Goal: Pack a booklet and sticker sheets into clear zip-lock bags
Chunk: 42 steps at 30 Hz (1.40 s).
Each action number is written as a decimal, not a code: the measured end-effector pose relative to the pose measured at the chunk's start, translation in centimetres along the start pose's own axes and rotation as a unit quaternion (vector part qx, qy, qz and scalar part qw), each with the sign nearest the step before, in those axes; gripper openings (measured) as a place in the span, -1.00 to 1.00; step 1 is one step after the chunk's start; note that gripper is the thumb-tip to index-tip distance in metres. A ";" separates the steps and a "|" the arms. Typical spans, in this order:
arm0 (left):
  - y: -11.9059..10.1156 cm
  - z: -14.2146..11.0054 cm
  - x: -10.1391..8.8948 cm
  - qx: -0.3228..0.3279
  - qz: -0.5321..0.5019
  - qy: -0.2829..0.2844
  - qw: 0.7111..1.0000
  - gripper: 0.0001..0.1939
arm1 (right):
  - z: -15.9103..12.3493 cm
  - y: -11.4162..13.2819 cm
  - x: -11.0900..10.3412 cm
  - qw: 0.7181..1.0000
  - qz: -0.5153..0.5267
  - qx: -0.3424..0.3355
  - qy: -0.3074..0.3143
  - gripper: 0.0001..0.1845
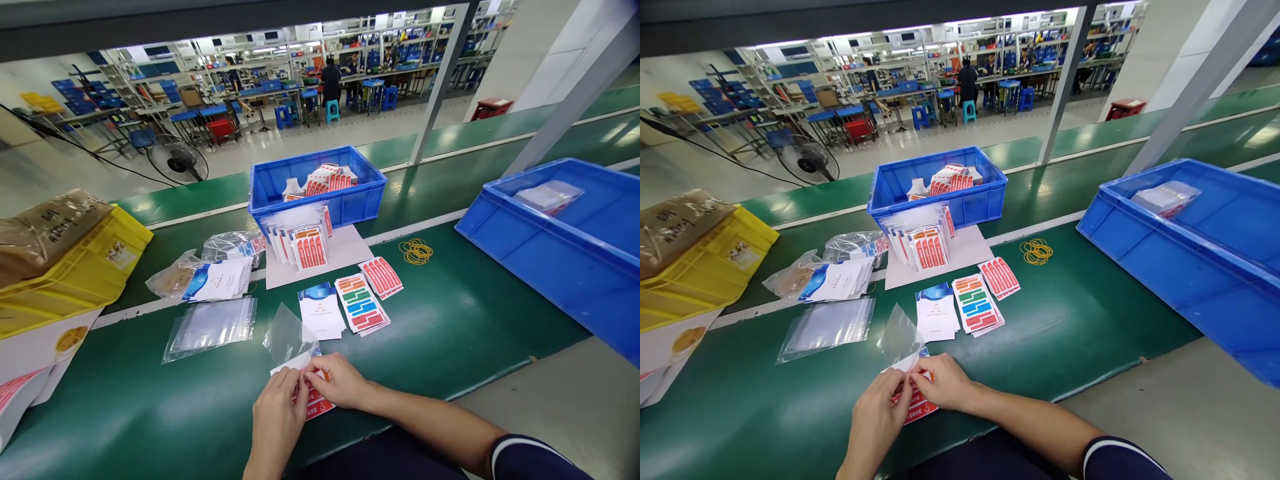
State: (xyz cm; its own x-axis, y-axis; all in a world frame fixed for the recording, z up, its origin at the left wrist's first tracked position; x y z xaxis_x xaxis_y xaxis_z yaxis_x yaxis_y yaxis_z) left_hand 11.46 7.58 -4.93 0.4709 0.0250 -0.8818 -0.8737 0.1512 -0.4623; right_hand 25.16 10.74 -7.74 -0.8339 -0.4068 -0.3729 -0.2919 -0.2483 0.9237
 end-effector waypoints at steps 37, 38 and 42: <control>-0.9 -1.4 -2.9 0.007 -0.063 0.087 0.994 -0.79 | -0.7 2.5 0.1 0.997 -0.056 -0.047 -0.007 -0.80; -0.4 -1.4 -3.3 -0.003 -0.070 0.076 0.995 -0.78 | -0.7 2.4 0.0 0.998 -0.054 -0.040 -0.006 -0.80; 2.3 -1.9 -6.4 -0.078 -0.064 -0.018 0.995 -0.75 | -1.3 1.7 -1.1 0.999 -0.031 -0.020 -0.019 -0.80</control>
State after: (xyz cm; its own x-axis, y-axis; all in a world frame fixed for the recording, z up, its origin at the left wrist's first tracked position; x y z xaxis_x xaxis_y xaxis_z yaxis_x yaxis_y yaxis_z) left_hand 6.21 5.93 -0.54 0.5811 0.0514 -0.8122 -0.8133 0.0012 -0.5818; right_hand 26.15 9.61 -5.89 -0.8322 -0.3563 -0.4248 -0.3247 -0.3078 0.8943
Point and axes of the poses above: each hand's wrist, its own z-axis towards the middle knuckle, its own x-axis out of the palm, y = z × x, the point moved 3 cm from there along z, towards the middle knuckle
